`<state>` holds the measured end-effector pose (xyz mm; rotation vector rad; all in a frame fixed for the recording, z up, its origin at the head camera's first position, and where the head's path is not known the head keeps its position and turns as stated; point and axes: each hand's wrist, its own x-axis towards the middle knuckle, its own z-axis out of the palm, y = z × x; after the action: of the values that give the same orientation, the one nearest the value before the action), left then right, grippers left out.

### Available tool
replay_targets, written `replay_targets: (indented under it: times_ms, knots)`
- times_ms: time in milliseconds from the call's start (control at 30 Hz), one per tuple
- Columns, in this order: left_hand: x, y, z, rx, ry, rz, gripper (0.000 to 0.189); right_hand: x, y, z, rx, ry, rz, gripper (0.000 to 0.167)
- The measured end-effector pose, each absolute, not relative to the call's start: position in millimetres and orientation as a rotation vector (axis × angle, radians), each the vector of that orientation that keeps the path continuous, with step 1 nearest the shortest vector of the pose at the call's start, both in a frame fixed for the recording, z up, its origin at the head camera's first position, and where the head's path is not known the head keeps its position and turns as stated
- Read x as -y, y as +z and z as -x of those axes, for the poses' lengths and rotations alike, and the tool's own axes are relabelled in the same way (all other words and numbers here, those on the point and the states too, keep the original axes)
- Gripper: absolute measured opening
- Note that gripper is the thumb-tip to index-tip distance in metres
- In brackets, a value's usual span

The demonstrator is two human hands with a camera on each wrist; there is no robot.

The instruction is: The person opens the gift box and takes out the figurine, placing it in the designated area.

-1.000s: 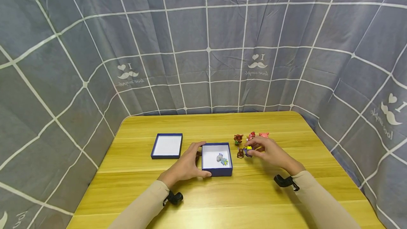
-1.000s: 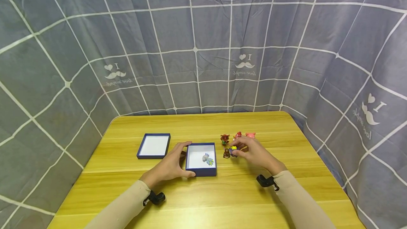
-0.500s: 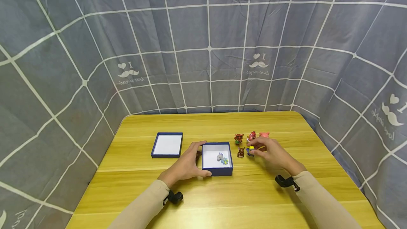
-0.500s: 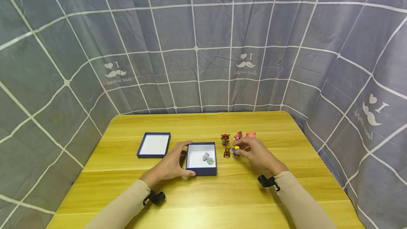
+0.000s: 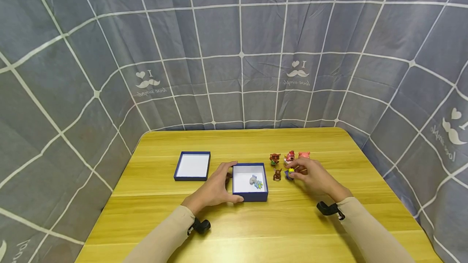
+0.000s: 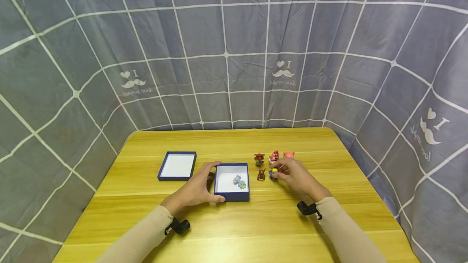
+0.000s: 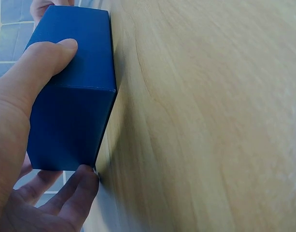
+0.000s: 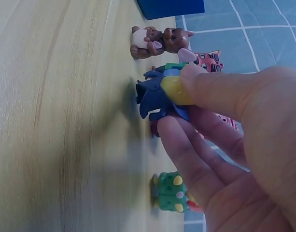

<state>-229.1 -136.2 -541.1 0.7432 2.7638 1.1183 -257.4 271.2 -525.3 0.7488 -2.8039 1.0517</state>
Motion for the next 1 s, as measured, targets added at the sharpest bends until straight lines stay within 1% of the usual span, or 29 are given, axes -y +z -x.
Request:
replay_targets:
  times_ms: [500,1000]
  knots:
    - [137.1,-540.9,228.8,-2.749,1.128,-0.745,0.129,-275.2,-525.0,256.4,2.842,1.058,-0.761,0.024]
    - [136.9,-539.2,227.8,-2.739,1.145,-0.742,0.128,-280.5,-524.6,254.8,2.849,1.151,-0.792,0.028]
